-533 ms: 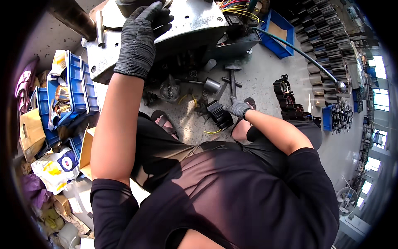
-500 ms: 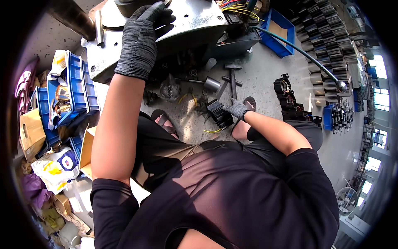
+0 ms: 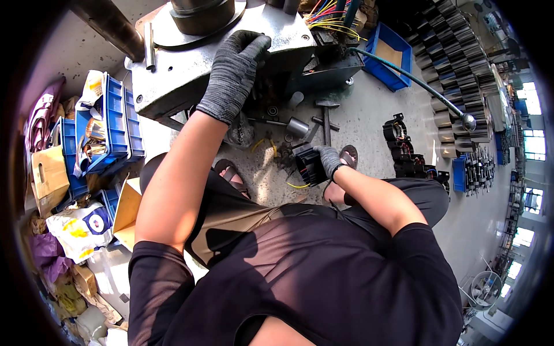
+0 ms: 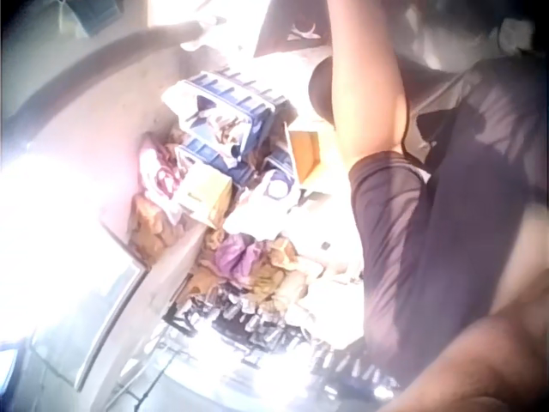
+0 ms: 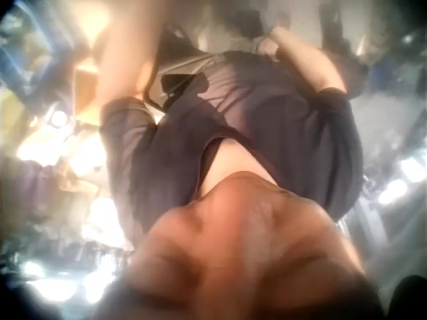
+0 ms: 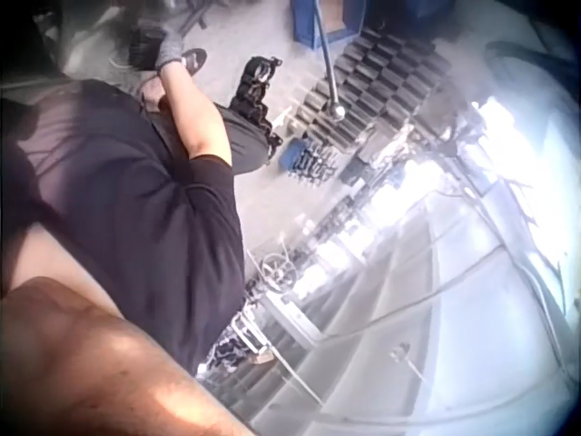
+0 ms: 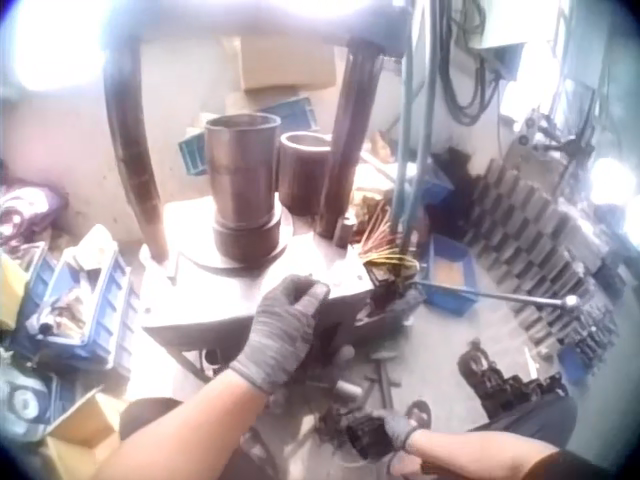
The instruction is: The person fits motor stators and metal sleeves onto a press machine, operates the press to seat the components, adjusts them with a metal tool and hammer, and places the finished stator assemblies onto a stack on the floor.
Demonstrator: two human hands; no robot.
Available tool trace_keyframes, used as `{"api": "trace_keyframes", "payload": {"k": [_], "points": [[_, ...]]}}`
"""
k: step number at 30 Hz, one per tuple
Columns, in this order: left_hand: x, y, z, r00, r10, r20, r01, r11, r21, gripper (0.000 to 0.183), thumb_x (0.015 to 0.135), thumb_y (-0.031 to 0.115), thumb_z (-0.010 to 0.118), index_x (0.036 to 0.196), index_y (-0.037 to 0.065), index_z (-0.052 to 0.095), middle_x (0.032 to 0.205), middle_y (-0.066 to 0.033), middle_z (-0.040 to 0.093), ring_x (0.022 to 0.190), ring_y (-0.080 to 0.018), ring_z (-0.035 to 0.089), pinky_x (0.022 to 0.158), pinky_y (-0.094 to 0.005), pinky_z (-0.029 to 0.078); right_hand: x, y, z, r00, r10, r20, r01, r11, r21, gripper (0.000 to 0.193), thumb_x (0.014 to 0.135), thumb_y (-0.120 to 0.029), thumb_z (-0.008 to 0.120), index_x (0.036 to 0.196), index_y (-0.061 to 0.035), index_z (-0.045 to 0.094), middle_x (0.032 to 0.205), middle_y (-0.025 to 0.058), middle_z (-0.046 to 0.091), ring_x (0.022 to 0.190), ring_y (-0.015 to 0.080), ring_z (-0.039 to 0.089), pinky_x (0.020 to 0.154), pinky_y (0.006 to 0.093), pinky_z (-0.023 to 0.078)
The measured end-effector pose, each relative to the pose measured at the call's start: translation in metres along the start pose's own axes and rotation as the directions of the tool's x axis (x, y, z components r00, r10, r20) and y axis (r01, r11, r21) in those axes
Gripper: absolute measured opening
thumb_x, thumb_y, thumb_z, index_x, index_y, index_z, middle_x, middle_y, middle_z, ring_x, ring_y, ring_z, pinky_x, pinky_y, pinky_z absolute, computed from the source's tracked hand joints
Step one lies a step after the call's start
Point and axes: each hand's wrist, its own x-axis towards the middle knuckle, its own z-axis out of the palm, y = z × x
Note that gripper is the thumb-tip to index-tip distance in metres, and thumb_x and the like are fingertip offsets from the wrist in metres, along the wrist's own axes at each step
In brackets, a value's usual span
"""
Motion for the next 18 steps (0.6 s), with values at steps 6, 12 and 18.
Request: {"api": "trace_keyframes", "payload": {"k": [6,12,18], "points": [[-0.044,0.040,0.002,0.987,-0.071,0.141,0.110,0.951,-0.288,0.026,0.097,0.027,0.072,0.109,0.004,0.067,0.090,-0.0019,0.069,0.081,-0.0094,0.061,0.076,-0.0254,0.051,-0.137,-0.138,-0.004,0.968,-0.225,0.115,0.156,0.890,0.429,0.034,0.092,-0.031,0.062,0.113,-0.0045,0.067,0.105,0.0104,0.072,0.097,0.0270,0.066,0.092,0.0425,0.052],[-0.113,0.068,0.010,0.943,0.075,0.325,0.071,0.908,-0.413,0.018,0.099,0.018,0.069,0.107,0.002,0.065,0.089,-0.0011,0.068,0.081,-0.0071,0.061,0.075,-0.0245,0.052,-0.247,-0.202,0.006,0.803,-0.570,0.175,0.319,0.659,0.681,0.034,0.092,-0.026,0.060,0.115,-0.0021,0.068,0.109,0.0101,0.073,0.099,0.0246,0.068,0.095,0.0365,0.052],[-0.140,0.048,0.024,0.959,-0.158,0.234,0.249,0.862,-0.442,0.015,0.099,0.014,0.069,0.108,0.005,0.061,0.093,-0.0025,0.068,0.079,-0.0086,0.063,0.076,-0.0254,0.054,-0.255,-0.208,0.010,0.724,-0.638,0.262,0.218,0.572,0.790,0.038,0.091,-0.024,0.058,0.118,-0.0008,0.069,0.116,0.0112,0.073,0.106,0.0249,0.068,0.101,0.0366,0.052]]}}
